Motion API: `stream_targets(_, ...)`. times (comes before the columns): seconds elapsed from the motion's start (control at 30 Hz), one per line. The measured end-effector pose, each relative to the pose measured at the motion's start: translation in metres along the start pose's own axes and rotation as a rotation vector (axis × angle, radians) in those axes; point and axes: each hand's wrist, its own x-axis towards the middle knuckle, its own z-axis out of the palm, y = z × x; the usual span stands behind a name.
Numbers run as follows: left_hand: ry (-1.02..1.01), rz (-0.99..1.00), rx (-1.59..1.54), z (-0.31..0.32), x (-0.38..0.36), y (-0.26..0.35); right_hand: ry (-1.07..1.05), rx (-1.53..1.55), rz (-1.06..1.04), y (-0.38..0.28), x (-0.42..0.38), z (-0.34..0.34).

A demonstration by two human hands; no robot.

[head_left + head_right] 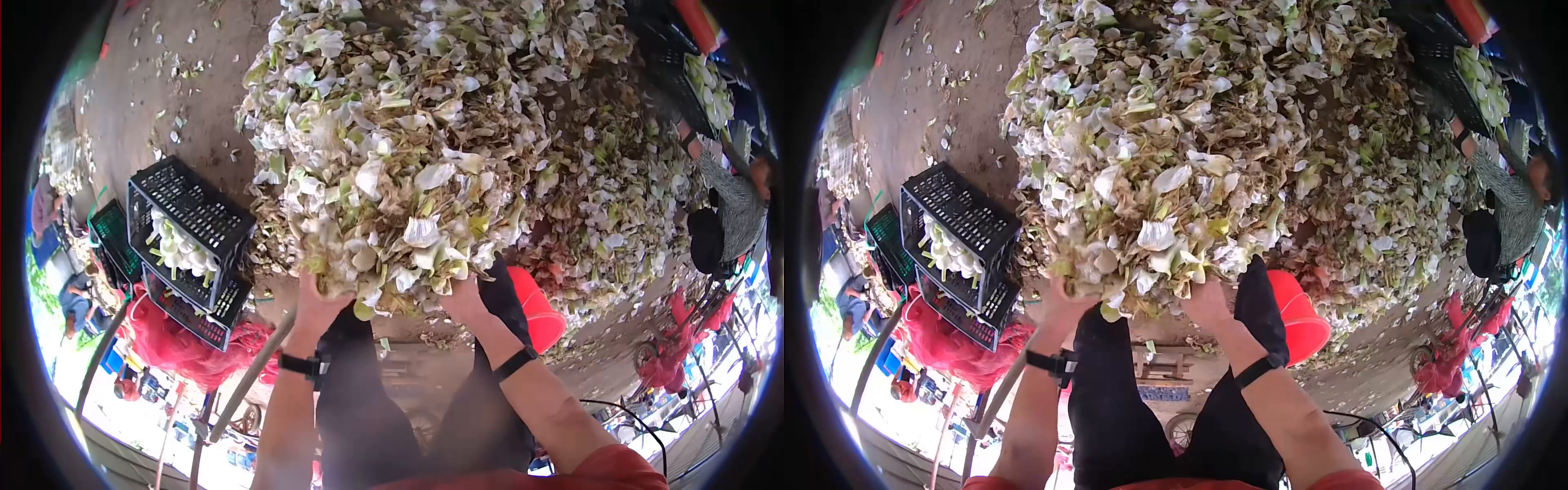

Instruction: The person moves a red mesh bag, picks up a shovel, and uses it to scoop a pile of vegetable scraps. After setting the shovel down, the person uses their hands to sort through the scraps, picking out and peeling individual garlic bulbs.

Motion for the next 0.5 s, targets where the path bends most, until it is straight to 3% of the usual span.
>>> stream_targets(0.03,-0.019,0.086,-0.427,-0.004,0.002,0.006,-0.007,-0.001,0.004,-0.012,0.000,-0.006)
stream_targets(0.1,0.046,0.133,-0.467,-0.009,0.001,0.049,-0.473,-0.023,0.425,-0.033,0.007,-0.012)
stream_targets(0.13,0.175,0.316,-0.206,-0.002,0.007,0.060,-0.469,-0.028,0.425,-0.029,0.006,0.008)
stream_targets(0.2,0.348,0.679,0.337,0.021,0.028,0.111,-0.158,0.115,0.159,-0.015,-0.001,0.057)
stream_targets(0.23,0.308,0.667,0.451,0.030,0.032,0.133,-0.282,0.037,0.231,-0.023,0.005,0.053)
stream_targets(0.33,0.182,0.555,0.573,0.043,0.037,0.130,-0.260,-0.202,0.263,-0.033,0.002,0.059)
stream_targets(0.4,0.116,0.463,0.582,0.048,0.046,0.112,-0.221,-0.136,0.278,-0.040,0.005,0.048)
stream_targets(0.47,0.188,0.416,0.421,0.043,0.043,0.074,-0.656,0.028,0.315,-0.042,0.011,0.035)
stream_targets(0.5,0.190,0.415,0.430,0.039,0.046,0.051,-0.572,-0.037,0.348,-0.042,0.007,0.044)
